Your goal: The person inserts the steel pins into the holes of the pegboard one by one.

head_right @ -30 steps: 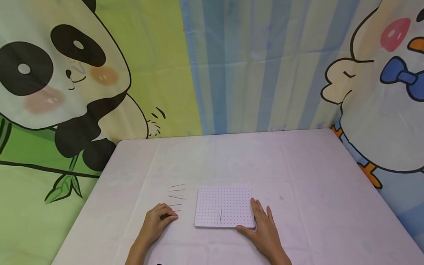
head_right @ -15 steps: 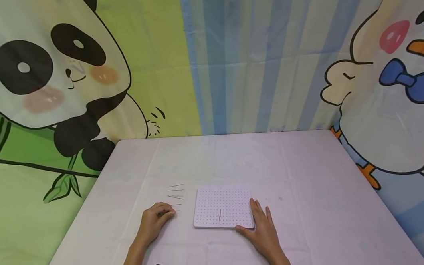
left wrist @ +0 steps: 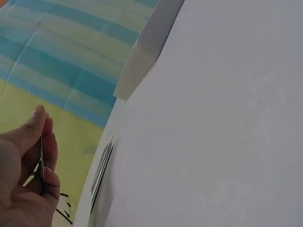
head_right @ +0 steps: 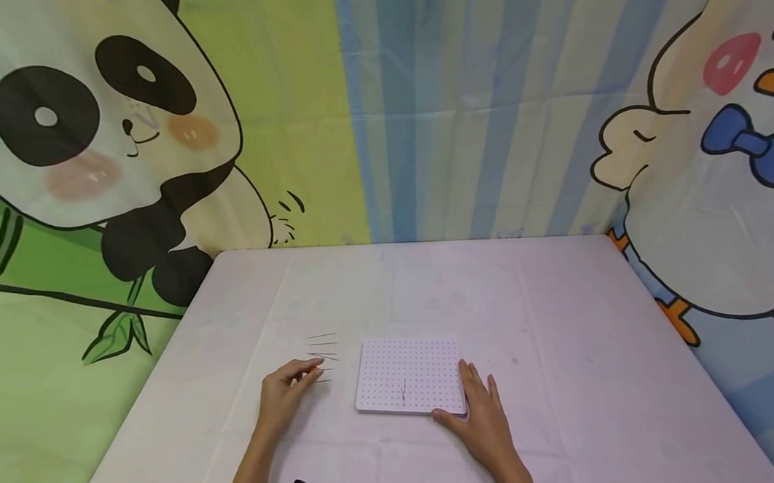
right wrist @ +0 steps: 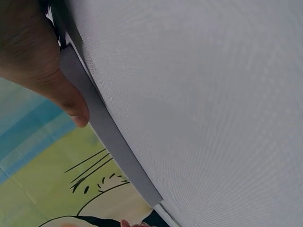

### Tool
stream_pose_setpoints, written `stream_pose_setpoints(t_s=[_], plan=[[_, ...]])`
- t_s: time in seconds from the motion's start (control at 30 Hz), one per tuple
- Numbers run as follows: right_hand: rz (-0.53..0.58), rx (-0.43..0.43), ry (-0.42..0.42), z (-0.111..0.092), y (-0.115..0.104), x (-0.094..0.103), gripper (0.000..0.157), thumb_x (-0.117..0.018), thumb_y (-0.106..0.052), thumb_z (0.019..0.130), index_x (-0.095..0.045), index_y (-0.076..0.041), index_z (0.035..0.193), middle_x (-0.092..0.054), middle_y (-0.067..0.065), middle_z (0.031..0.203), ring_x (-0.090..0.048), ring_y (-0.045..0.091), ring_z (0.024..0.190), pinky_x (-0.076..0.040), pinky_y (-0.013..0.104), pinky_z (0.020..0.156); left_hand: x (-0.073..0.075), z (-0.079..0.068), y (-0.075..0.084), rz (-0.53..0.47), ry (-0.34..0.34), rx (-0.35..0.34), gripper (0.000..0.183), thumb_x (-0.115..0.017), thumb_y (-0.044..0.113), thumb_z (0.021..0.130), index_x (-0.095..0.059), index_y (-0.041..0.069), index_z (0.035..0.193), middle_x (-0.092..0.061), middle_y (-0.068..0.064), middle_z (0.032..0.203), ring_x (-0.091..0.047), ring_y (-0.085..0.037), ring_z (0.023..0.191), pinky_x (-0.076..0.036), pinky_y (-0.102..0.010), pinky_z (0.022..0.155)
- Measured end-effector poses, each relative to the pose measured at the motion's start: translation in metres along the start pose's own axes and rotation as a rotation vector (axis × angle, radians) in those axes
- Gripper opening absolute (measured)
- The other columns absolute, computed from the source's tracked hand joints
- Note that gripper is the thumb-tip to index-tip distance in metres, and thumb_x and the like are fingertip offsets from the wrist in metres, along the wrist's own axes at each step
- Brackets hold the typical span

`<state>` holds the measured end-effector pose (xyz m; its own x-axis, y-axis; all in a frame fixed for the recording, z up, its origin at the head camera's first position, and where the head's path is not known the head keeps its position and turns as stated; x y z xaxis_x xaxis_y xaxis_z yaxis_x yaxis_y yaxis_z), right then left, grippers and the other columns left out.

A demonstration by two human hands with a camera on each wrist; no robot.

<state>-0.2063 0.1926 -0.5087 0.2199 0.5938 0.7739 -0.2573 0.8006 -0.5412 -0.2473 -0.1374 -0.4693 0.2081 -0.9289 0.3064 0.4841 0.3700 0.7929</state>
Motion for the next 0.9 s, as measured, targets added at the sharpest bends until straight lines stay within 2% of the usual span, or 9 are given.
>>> stream_pose_setpoints(t_s=[0.13,0.33,0.53,0.77,0.9], plan=[[-0.009,0.003,0.004,0.001,0.000,-0.001,0.099,-0.072,-0.054,0.070,-0.033,0.007,0.138,-0.038,0.021,0.140,-0.031,0.037,0.129,-0.006,0.045,0.110,-0.006,0.004,0.020,-0.043,0.026,-0.014,0.015,-0.071,-0.004,0.076,-0.072,0.003,0.089,-0.067,-0.006,0.079,-0.055,-0.019,0.065,-0.041,-0.021,0.056],[-0.011,-0.025,-0.021,0.000,0.004,-0.003,0.101,-0.071,-0.057,0.069,-0.032,0.005,0.140,-0.037,0.020,0.141,-0.030,0.036,0.131,-0.005,0.044,0.111,-0.020,0.010,0.051,-0.108,0.016,0.016,0.009,-0.069,-0.005,0.078,-0.070,-0.001,0.086,-0.067,-0.011,0.082,-0.058,-0.023,0.071,-0.045,-0.023,0.061],[-0.012,-0.045,-0.051,0.000,0.007,-0.004,0.103,-0.069,-0.060,0.070,-0.030,0.003,0.141,-0.035,0.020,0.142,-0.028,0.035,0.132,-0.004,0.044,0.111,-0.045,0.013,0.063,-0.173,-0.025,0.041,0.007,-0.071,-0.001,0.077,-0.071,0.001,0.084,-0.068,-0.008,0.079,-0.057,-0.019,0.069,-0.043,-0.022,0.061],[-0.010,-0.041,-0.046,0.000,0.006,-0.004,0.102,-0.069,-0.059,0.070,-0.030,0.004,0.141,-0.036,0.020,0.141,-0.028,0.035,0.132,-0.005,0.045,0.111,-0.079,0.010,0.068,-0.192,-0.075,0.119,0.006,-0.074,0.003,0.076,-0.072,0.004,0.081,-0.069,-0.004,0.075,-0.056,-0.017,0.067,-0.042,-0.021,0.060],[-0.009,-0.033,-0.036,0.001,0.006,-0.003,0.102,-0.070,-0.058,0.069,-0.031,0.002,0.141,-0.037,0.020,0.141,-0.029,0.035,0.131,-0.006,0.045,0.110,-0.097,0.007,0.069,-0.209,-0.098,0.114,0.006,-0.075,0.002,0.075,-0.072,0.003,0.080,-0.069,-0.004,0.076,-0.058,-0.017,0.067,-0.044,-0.021,0.060]])
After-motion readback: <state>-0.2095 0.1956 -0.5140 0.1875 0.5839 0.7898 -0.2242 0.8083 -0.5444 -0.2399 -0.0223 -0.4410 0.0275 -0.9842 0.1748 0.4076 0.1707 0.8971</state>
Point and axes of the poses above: each hand's wrist, its own z-axis towards the middle knuckle, its own x-axis out of the back of the hand, y = z × x, the point moved 10 cm from there along z, towards the middle knuckle
